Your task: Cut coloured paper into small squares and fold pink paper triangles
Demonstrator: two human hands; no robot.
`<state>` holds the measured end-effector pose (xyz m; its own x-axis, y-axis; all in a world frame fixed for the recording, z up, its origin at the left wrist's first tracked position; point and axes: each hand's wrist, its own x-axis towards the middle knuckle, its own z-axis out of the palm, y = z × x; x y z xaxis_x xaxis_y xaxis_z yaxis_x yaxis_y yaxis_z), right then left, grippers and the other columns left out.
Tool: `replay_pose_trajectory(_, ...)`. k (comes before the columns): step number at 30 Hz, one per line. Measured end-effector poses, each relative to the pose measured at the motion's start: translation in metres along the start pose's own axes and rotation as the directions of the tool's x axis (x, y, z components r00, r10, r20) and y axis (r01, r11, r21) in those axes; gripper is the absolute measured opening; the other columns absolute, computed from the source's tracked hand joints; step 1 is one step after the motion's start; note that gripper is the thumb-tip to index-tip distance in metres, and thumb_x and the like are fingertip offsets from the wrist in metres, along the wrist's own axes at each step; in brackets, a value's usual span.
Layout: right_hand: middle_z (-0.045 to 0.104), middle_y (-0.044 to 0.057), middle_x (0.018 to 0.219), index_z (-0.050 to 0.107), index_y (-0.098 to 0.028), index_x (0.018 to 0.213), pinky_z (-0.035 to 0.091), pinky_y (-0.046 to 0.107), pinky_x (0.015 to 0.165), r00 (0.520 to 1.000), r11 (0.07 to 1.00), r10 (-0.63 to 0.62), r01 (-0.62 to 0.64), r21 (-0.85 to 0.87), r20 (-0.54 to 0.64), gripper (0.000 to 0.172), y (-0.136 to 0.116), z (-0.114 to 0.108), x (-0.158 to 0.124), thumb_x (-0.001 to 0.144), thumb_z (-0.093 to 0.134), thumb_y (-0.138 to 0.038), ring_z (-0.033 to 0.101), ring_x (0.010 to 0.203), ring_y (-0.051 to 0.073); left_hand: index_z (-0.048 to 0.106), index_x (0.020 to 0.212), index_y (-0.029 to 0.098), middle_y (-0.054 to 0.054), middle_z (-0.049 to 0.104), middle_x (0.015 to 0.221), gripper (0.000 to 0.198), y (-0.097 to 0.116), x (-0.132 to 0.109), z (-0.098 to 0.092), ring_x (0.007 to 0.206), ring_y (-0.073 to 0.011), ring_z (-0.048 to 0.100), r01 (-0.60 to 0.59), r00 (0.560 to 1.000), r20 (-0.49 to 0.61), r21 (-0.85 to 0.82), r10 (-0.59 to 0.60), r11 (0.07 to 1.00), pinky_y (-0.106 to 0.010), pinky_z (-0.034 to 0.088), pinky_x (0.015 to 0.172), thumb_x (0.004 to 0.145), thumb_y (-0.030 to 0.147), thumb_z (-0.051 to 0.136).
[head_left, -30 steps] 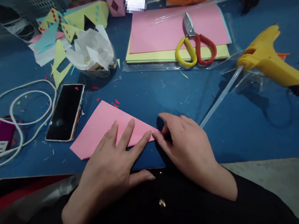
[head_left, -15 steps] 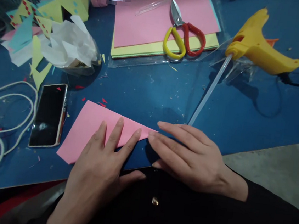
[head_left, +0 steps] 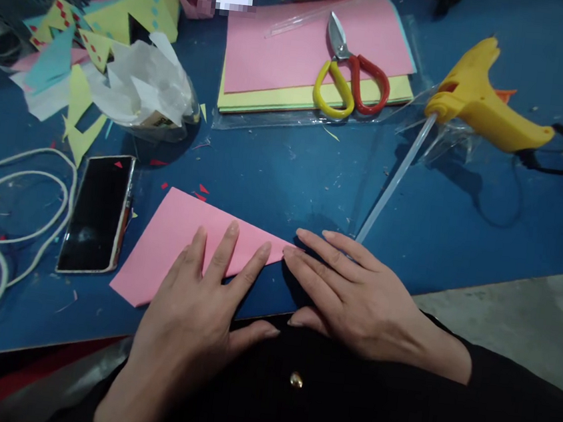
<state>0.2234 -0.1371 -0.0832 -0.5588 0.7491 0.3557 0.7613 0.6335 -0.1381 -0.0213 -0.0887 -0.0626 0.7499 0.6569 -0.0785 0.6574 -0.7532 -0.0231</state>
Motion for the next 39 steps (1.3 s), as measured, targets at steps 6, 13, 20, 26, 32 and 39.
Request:
replay_pose_trajectory(6, 0.07, 0.016, 0.128, 0.065, 0.001, 0.126, 0.044, 0.047, 0.109, 0.995, 0.996, 0.075, -0.078, -0.043, -0.059, 0.053, -0.001, -0.01, -0.009, 0.105, 0.043, -0.043, 0.057, 0.13, 0.034, 0.041, 0.154, 0.022, -0.027, 0.044, 0.152, 0.091, 0.002, 0.0, -0.001, 0.133, -0.0603, 0.041, -0.01, 0.999, -0.042, 0.0, 0.01, 1.0, -0.071, 0.047, 0.095, 0.08, 0.074, 0.057)
replay_pose_trajectory(13, 0.064, 0.02, 0.136, 0.055, 0.003, 0.135, 0.046, 0.042, 0.111, 1.0, 0.998, -0.022, 0.023, 0.061, -0.023, 0.061, -0.007, -0.006, 0.002, 0.106, 0.036, -0.047, 0.057, 0.132, 0.028, 0.046, 0.151, 0.02, -0.027, 0.04, 0.155, 0.088, 0.013, 0.001, -0.008, 0.135, -0.0574, 0.04, 0.049, 0.997, -0.05, -0.009, -0.05, 0.999, -0.069, 0.043, 0.102, 0.079, 0.068, 0.065)
replay_pose_trajectory(20, 0.062, 0.028, 0.134, 0.054, 0.008, 0.134, 0.052, 0.052, 0.105, 0.999, 0.999, -0.031, 0.03, 0.04, 0.036, 0.063, -0.01, 0.004, 0.001, 0.106, 0.033, -0.044, 0.06, 0.128, 0.033, 0.048, 0.149, 0.014, -0.027, 0.044, 0.153, 0.096, 0.017, 0.001, -0.004, 0.136, -0.0552, 0.041, 0.096, 0.991, -0.091, 0.009, -0.095, 0.995, -0.067, 0.041, 0.105, 0.075, 0.074, 0.064)
replay_pose_trajectory(26, 0.062, 0.032, 0.133, 0.053, 0.011, 0.133, 0.051, 0.054, 0.103, 0.998, 0.998, -0.056, 0.055, 0.022, 0.034, 0.065, -0.012, 0.004, 0.002, 0.103, 0.041, -0.045, 0.059, 0.127, 0.036, 0.043, 0.149, 0.005, -0.024, 0.044, 0.154, 0.084, 0.026, 0.0, 0.004, 0.146, -0.0388, 0.035, -0.017, 0.977, -0.21, 0.007, 0.018, 1.0, -0.053, 0.034, 0.117, 0.09, 0.065, 0.052)
replay_pose_trajectory(32, 0.062, 0.03, 0.134, 0.053, 0.01, 0.134, 0.05, 0.052, 0.105, 0.999, 0.999, -0.05, 0.05, 0.0, 0.009, 0.062, -0.014, 0.008, 0.0, 0.104, 0.039, -0.043, 0.06, 0.128, 0.034, 0.042, 0.148, 0.001, -0.024, 0.042, 0.155, 0.083, 0.034, -0.003, 0.017, 0.145, -0.0382, 0.037, -0.052, 0.978, -0.204, -0.016, 0.048, 0.999, -0.052, 0.033, 0.117, 0.094, 0.064, 0.045)
replay_pose_trajectory(39, 0.066, 0.028, 0.13, 0.056, 0.008, 0.13, 0.055, 0.052, 0.098, 0.997, 0.994, -0.074, 0.074, -0.081, 0.001, 0.058, -0.016, 0.011, -0.001, 0.104, 0.037, -0.04, 0.065, 0.121, 0.034, 0.036, 0.153, 0.009, -0.015, 0.038, 0.16, 0.078, 0.029, -0.008, 0.019, 0.149, -0.0283, 0.031, -0.043, 0.978, -0.206, -0.024, 0.037, 0.999, -0.045, 0.028, 0.121, 0.097, 0.063, 0.041)
